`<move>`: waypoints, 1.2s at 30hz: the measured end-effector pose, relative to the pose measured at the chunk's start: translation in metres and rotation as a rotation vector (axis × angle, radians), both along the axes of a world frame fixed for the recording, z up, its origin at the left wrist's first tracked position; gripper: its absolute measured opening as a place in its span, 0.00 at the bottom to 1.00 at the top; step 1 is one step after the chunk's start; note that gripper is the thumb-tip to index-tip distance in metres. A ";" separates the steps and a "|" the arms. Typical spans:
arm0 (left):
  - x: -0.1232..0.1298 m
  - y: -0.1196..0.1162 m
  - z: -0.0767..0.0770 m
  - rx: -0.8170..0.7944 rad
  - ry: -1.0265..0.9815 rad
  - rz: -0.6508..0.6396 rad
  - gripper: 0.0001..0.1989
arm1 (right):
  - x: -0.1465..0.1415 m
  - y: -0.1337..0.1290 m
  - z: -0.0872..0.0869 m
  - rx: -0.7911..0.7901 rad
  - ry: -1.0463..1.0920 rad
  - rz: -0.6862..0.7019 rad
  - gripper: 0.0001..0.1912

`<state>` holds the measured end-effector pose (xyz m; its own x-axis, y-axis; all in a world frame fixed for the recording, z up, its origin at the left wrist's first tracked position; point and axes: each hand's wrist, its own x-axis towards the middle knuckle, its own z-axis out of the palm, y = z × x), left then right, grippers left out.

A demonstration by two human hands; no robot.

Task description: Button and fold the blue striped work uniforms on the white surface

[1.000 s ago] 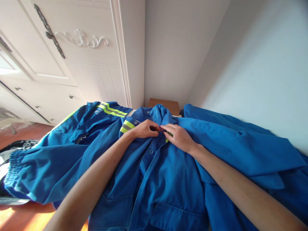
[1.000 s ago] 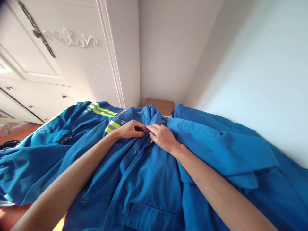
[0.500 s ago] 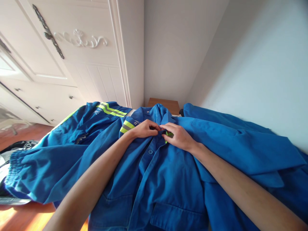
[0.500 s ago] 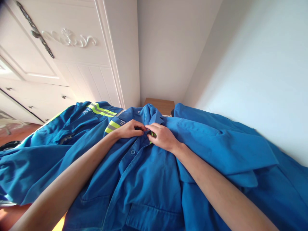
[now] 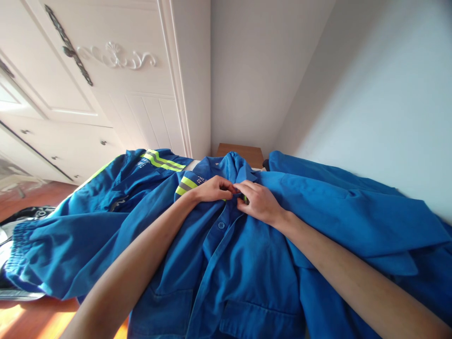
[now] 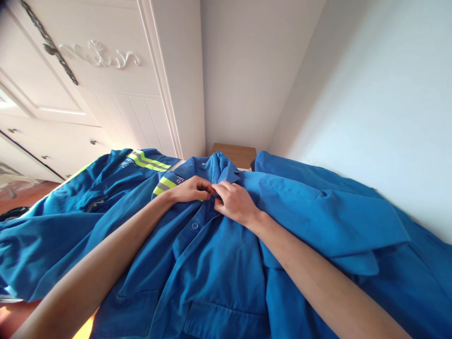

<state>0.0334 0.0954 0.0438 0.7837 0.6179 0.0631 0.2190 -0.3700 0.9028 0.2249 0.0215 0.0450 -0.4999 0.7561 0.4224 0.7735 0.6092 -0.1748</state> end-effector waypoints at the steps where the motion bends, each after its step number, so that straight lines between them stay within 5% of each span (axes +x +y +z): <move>1: 0.001 0.000 0.000 0.010 0.011 -0.011 0.09 | -0.001 0.000 -0.002 -0.006 -0.015 -0.016 0.23; 12: 0.002 -0.003 -0.003 0.157 0.046 -0.025 0.09 | -0.003 0.002 -0.007 -0.042 -0.153 -0.065 0.32; 26: 0.002 -0.008 -0.001 0.196 0.013 -0.053 0.17 | 0.005 0.005 -0.006 -0.177 0.044 0.014 0.36; 36: 0.002 -0.002 -0.008 0.210 0.013 -0.077 0.20 | 0.012 0.006 0.001 -0.230 0.161 0.070 0.29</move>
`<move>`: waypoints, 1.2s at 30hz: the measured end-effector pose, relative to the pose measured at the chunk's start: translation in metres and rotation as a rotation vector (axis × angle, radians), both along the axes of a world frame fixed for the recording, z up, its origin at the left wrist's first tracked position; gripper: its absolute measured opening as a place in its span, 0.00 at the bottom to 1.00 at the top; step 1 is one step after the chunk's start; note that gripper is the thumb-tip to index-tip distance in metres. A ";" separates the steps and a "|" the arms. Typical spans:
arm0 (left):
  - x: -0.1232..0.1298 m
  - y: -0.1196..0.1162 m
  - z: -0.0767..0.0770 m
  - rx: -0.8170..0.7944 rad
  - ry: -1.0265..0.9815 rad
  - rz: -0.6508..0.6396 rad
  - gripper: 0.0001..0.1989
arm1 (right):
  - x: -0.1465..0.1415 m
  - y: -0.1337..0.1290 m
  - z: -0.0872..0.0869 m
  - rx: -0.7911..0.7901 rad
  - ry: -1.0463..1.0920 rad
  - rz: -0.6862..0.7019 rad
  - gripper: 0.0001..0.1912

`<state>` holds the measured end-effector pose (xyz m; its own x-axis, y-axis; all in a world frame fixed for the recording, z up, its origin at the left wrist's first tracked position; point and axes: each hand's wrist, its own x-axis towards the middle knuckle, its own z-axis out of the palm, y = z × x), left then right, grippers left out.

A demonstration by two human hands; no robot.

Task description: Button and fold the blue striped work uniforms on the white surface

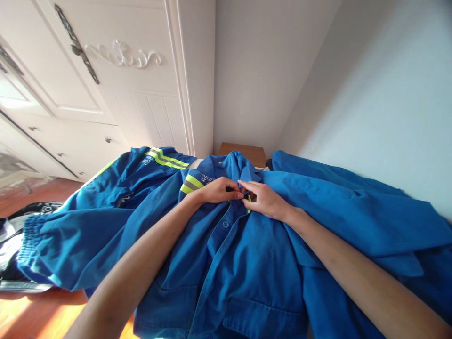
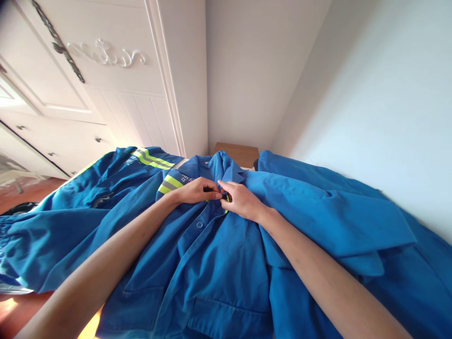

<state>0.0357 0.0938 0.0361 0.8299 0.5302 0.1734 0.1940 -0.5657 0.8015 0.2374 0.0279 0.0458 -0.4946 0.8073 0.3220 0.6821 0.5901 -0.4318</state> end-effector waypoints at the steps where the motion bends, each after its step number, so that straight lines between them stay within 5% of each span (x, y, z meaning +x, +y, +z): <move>1: 0.000 0.000 0.000 -0.004 0.002 0.000 0.20 | 0.001 0.000 0.001 -0.020 0.006 0.003 0.28; 25: 0.003 -0.002 -0.001 0.071 -0.021 -0.042 0.17 | -0.007 -0.003 0.010 -0.211 0.100 -0.009 0.24; 36: 0.002 0.002 -0.004 0.034 -0.011 -0.032 0.18 | 0.000 -0.001 0.001 -0.288 0.225 -0.036 0.30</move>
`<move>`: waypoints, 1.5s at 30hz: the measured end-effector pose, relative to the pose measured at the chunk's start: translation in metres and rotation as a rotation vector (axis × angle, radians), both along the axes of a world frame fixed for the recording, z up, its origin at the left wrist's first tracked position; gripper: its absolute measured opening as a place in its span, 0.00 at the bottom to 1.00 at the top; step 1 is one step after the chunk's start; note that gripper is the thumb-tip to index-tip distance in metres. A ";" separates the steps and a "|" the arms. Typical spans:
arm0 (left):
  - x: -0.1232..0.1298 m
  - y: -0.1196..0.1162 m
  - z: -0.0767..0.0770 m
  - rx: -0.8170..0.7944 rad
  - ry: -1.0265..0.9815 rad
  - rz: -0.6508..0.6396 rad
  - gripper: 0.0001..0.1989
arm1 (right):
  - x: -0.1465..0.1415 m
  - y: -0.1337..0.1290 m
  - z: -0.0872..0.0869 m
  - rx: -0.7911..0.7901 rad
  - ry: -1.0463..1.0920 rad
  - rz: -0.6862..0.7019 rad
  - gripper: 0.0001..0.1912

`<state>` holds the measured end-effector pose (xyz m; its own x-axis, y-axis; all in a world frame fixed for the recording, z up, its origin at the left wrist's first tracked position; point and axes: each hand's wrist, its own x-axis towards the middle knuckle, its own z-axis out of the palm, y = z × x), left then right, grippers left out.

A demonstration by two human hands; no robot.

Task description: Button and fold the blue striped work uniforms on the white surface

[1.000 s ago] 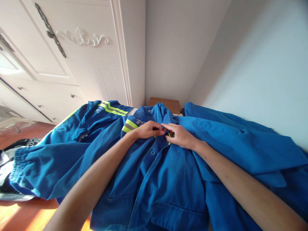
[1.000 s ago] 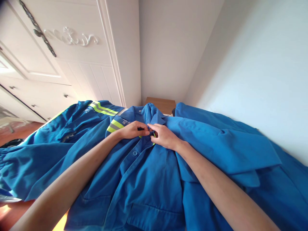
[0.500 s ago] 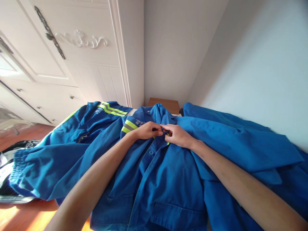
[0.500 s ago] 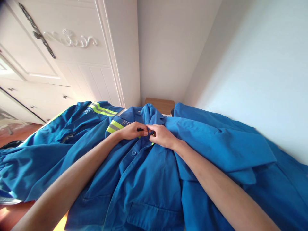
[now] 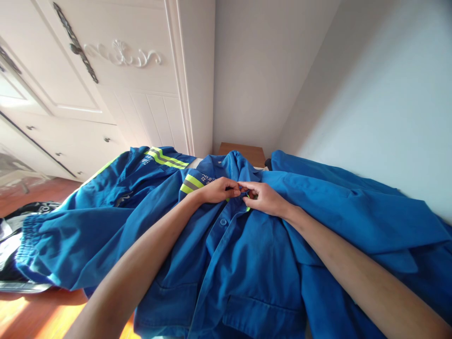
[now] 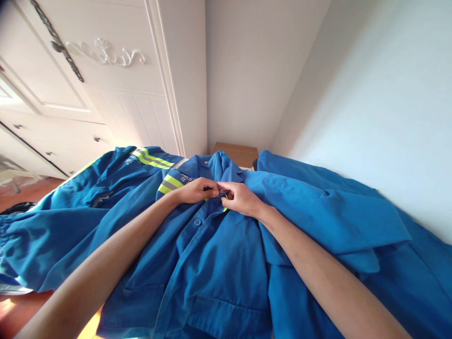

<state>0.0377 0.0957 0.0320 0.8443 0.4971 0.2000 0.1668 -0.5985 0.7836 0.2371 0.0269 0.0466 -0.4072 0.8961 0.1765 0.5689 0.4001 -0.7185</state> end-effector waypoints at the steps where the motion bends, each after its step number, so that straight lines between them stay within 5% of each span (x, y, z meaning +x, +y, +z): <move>1: 0.000 0.000 -0.001 -0.003 0.001 0.001 0.18 | 0.000 0.000 0.001 -0.015 0.002 0.001 0.30; 17: 0.001 -0.003 0.000 0.035 0.051 0.051 0.15 | -0.002 -0.001 0.008 0.144 -0.208 0.080 0.27; 29: 0.002 -0.007 0.002 0.132 0.125 0.114 0.11 | 0.001 0.004 0.001 -0.442 0.103 -0.029 0.36; 36: 0.000 -0.003 -0.001 0.028 0.078 0.097 0.14 | 0.005 0.009 0.001 -0.512 0.146 0.051 0.23; 45: -0.001 0.002 -0.008 -0.058 0.029 0.081 0.18 | 0.005 0.013 0.000 -0.532 0.158 0.102 0.18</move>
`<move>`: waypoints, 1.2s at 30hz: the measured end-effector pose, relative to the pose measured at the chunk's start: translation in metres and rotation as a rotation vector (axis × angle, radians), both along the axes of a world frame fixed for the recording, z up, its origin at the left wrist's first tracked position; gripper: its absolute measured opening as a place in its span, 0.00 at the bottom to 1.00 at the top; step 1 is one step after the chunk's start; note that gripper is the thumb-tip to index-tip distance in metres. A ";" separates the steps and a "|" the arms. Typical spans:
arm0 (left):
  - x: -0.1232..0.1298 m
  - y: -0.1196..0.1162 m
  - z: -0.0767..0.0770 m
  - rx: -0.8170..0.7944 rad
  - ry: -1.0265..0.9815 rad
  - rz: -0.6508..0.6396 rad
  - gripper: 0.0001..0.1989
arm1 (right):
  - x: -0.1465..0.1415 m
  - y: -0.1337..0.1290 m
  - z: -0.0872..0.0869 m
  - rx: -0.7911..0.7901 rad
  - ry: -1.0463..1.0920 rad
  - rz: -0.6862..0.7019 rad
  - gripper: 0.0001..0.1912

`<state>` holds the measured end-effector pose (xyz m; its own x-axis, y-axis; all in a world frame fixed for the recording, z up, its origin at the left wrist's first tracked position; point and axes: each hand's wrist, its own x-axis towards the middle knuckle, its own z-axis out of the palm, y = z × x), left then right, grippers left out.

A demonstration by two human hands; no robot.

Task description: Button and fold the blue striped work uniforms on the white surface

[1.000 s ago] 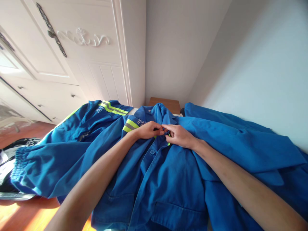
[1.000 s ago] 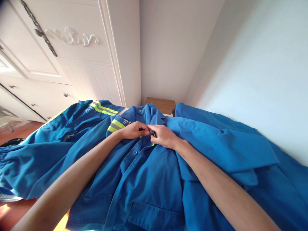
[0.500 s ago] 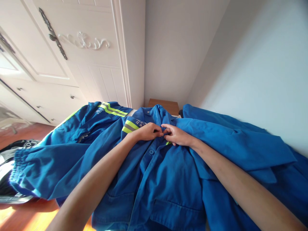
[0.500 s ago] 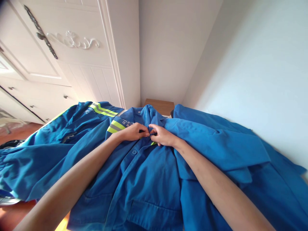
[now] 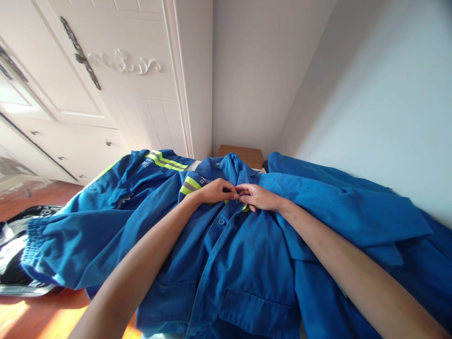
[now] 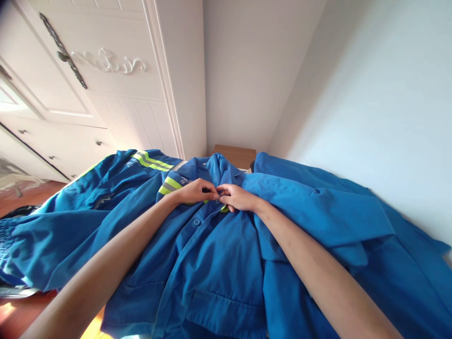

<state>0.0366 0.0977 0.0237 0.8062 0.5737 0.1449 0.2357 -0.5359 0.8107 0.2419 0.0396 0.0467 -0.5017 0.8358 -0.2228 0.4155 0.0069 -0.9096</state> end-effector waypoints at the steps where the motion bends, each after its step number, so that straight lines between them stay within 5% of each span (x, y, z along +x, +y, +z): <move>1: 0.000 0.000 0.000 -0.007 -0.005 -0.006 0.18 | 0.000 0.000 0.000 0.003 -0.006 0.007 0.18; 10: -0.001 0.002 -0.002 -0.015 0.011 -0.022 0.17 | -0.005 -0.007 0.002 0.075 -0.101 0.017 0.18; 36: 0.001 -0.006 0.010 0.247 -0.100 -0.073 0.07 | 0.003 0.006 -0.010 -0.130 0.276 -0.048 0.21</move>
